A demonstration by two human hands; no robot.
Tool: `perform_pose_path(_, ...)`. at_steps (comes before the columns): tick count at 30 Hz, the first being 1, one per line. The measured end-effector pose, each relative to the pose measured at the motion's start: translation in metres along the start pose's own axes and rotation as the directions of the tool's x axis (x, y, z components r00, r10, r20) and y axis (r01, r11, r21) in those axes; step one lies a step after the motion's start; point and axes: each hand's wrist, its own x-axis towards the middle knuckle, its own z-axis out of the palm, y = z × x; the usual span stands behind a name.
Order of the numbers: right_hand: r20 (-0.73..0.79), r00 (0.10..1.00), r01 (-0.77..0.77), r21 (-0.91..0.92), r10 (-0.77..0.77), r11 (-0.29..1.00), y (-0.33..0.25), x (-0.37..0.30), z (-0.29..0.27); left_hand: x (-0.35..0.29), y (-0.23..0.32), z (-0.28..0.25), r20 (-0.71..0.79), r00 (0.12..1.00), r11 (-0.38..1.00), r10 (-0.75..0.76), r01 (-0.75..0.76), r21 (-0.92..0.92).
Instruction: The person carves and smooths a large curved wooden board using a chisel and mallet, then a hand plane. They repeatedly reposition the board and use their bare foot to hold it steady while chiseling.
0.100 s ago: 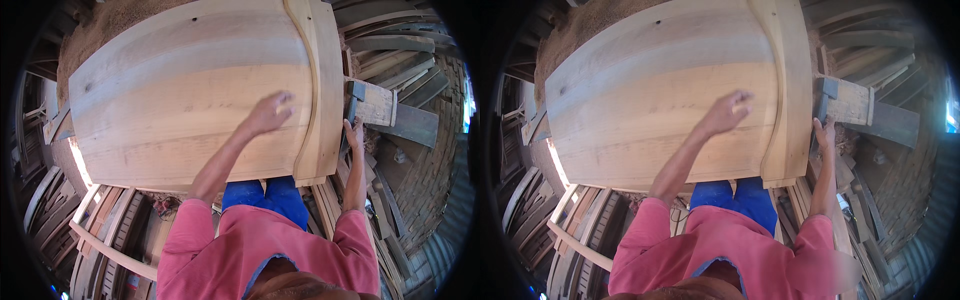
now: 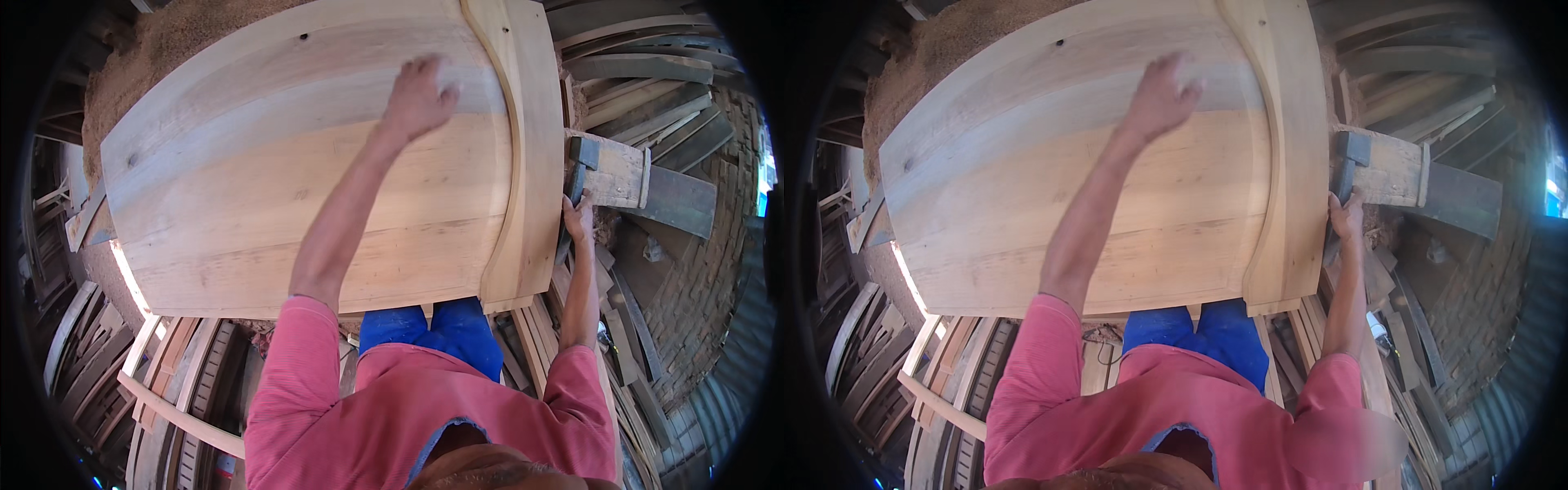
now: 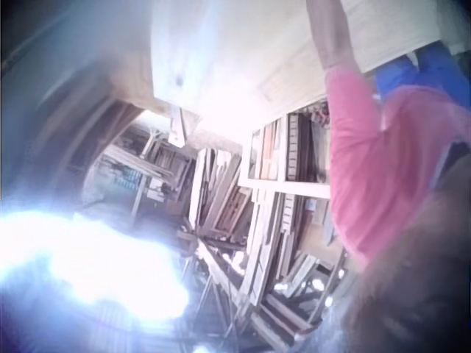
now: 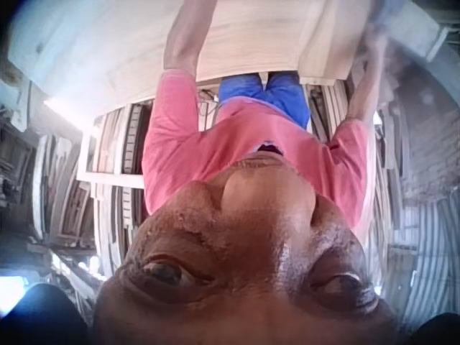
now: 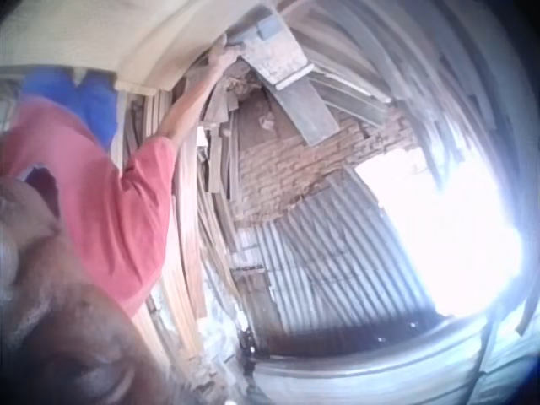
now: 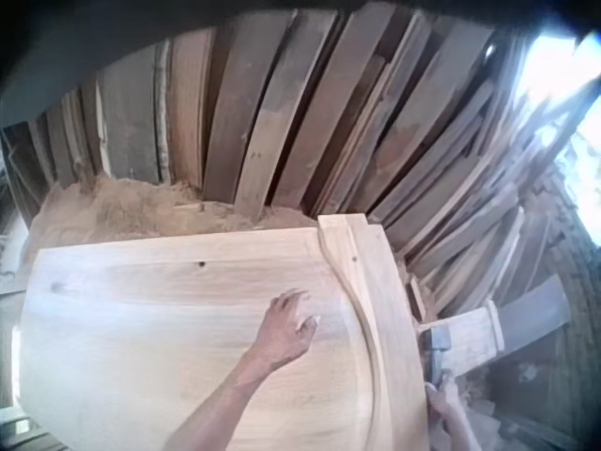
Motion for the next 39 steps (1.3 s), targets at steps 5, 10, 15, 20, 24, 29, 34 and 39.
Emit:
perform_pose_path(5, -0.017, 0.993, -0.116, 0.102, 0.118, 0.988, -0.027, 0.035, -0.025, 0.198, -0.054, -0.030, -0.055, 0.981, 0.896, 0.184, -0.145, 0.420)
perform_pose_path(10, -0.013, 0.976, -0.213, 0.160, 0.218, 0.964, -0.080, 0.048, -0.062, 0.284, -0.095, -0.004, 0.200, 0.963, 0.869, 0.180, -0.251, 0.426)
perform_pose_path(15, -0.116, 0.983, -0.128, 0.103, 0.140, 0.986, -0.123, 0.107, -0.062, 0.307, -0.094, -0.009, 0.272, 0.952, 0.966, 0.144, -0.195, 0.171)
perform_pose_path(20, -0.169, 0.978, 0.097, -0.152, -0.123, 0.984, -0.135, 0.130, -0.058, 0.291, -0.071, -0.019, 0.157, 0.984, 0.976, 0.085, -0.114, 0.188)
perform_pose_path(24, 0.014, 0.988, -0.156, 0.038, 0.156, 0.987, -0.164, 0.123, -0.067, 0.285, -0.070, -0.015, 0.162, 0.985, 0.974, 0.059, -0.092, 0.205)
perform_pose_path(29, -0.239, 0.961, 0.095, -0.183, -0.138, 0.979, -0.110, 0.125, -0.049, 0.273, -0.046, -0.016, 0.130, 0.991, 0.977, 0.029, -0.056, 0.206)
perform_pose_path(34, -0.066, 0.992, -0.105, 0.095, 0.112, 0.990, -0.135, 0.098, -0.063, 0.272, -0.058, -0.016, 0.164, 0.986, 0.998, 0.011, -0.021, 0.061)
perform_pose_path(39, -0.125, 0.952, -0.248, 0.226, 0.280, 0.942, -0.056, 0.080, -0.044, 0.281, -0.075, -0.017, 0.269, 0.927, 0.958, 0.263, -0.217, -0.187)
